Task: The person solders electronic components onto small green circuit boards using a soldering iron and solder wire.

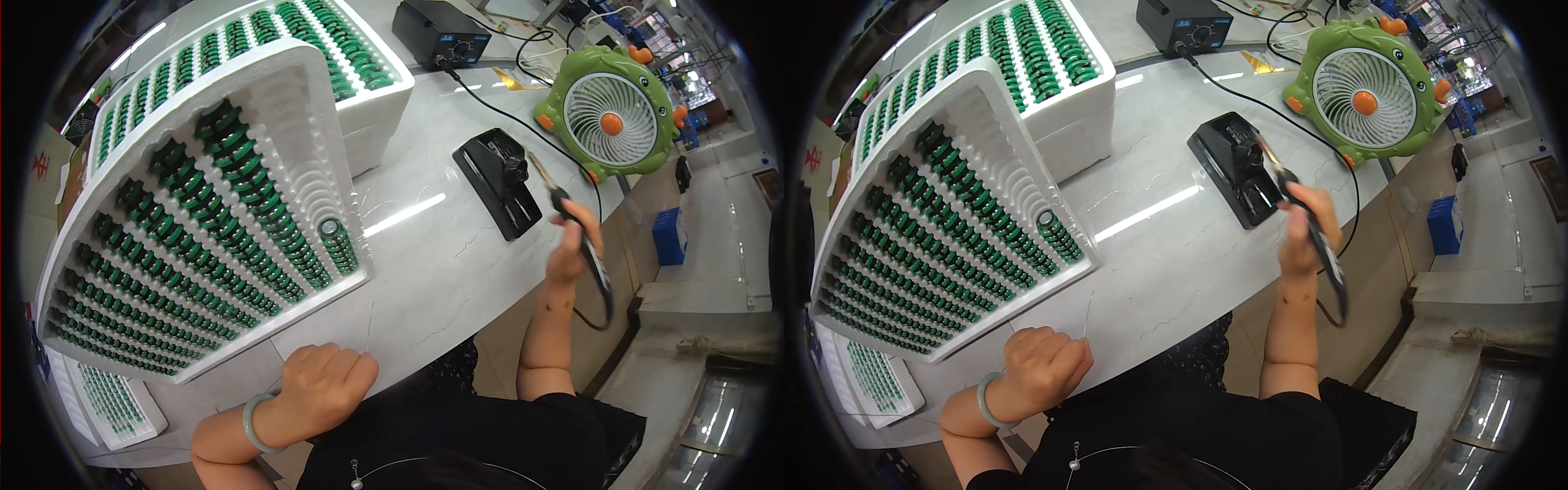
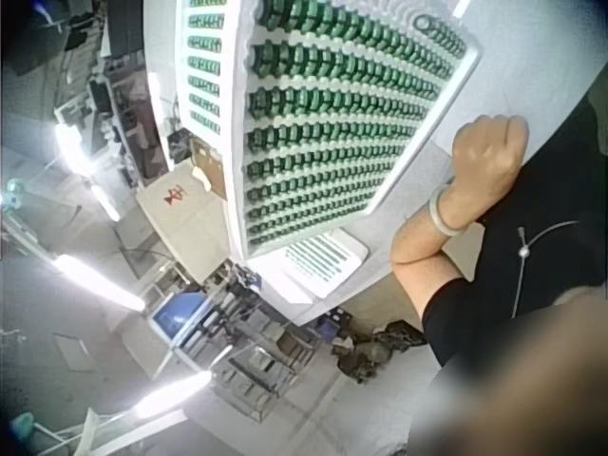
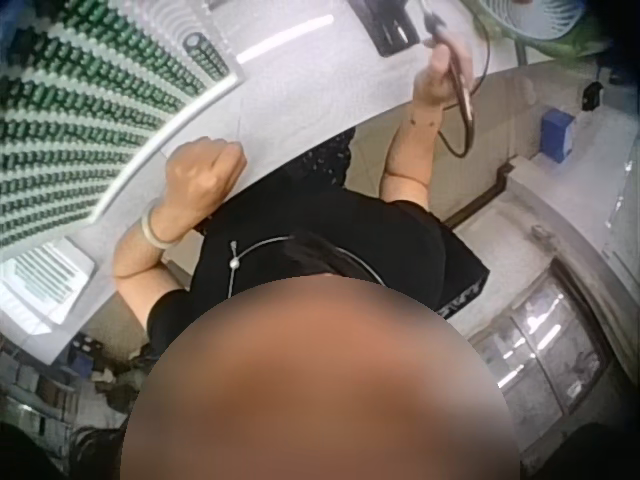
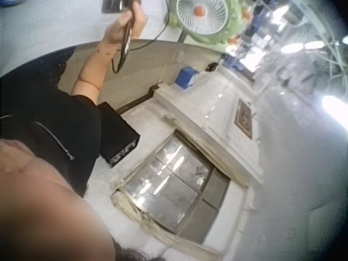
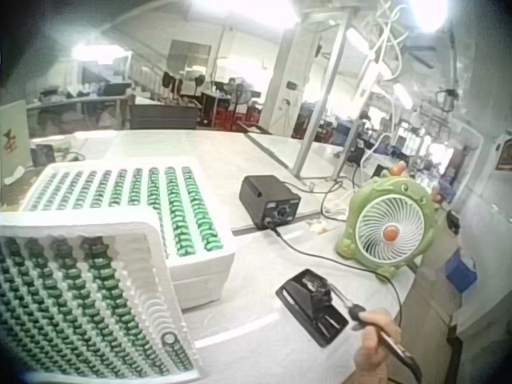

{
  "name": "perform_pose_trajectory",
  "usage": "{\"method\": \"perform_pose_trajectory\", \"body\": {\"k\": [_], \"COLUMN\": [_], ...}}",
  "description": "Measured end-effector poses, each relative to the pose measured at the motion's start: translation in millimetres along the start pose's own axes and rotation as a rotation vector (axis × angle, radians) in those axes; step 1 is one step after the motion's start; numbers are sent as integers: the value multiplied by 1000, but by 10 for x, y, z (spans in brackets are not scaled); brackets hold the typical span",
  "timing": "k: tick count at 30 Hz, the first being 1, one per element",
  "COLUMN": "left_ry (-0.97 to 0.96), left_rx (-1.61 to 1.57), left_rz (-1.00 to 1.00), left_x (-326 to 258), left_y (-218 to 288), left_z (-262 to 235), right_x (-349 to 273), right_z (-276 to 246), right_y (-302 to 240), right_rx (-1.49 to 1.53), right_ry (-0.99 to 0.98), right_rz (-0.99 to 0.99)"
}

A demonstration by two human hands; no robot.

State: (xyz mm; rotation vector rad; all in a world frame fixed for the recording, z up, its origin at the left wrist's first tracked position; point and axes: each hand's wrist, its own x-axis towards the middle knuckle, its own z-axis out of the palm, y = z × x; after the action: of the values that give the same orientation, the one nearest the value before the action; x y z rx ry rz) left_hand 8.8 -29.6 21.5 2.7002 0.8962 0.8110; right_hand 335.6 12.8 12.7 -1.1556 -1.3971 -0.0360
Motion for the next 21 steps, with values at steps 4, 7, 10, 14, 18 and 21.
{"method": "perform_pose_trajectory", "body": {"k": [4, 7, 10, 14, 18, 21], "left_ry": [-54, -88, -195, -372, -388, -422], "left_rx": [6, -81, -260, -297, -335, -399], "left_rz": [13, 37, 60, 11, -122, -298], "left_x": [-15, -76, 35, -57, -219, -424], "left_y": [15, 33, 81, 72, 20, -47], "left_z": [-77, -105, -95, -217, -422, -569], "right_x": [10, 14, 60, 29, 67, 129], "right_z": [-76, -60, -177, -65, -112, -97], "right_y": [-38, -36, -10, -22, 99, 134], "right_rx": [-7, -56, 13, -69, -14, 78], "right_ry": [290, 364, 456, 322, 318, 262], "right_rz": [58, 118, -6, 71, 95, 169]}}
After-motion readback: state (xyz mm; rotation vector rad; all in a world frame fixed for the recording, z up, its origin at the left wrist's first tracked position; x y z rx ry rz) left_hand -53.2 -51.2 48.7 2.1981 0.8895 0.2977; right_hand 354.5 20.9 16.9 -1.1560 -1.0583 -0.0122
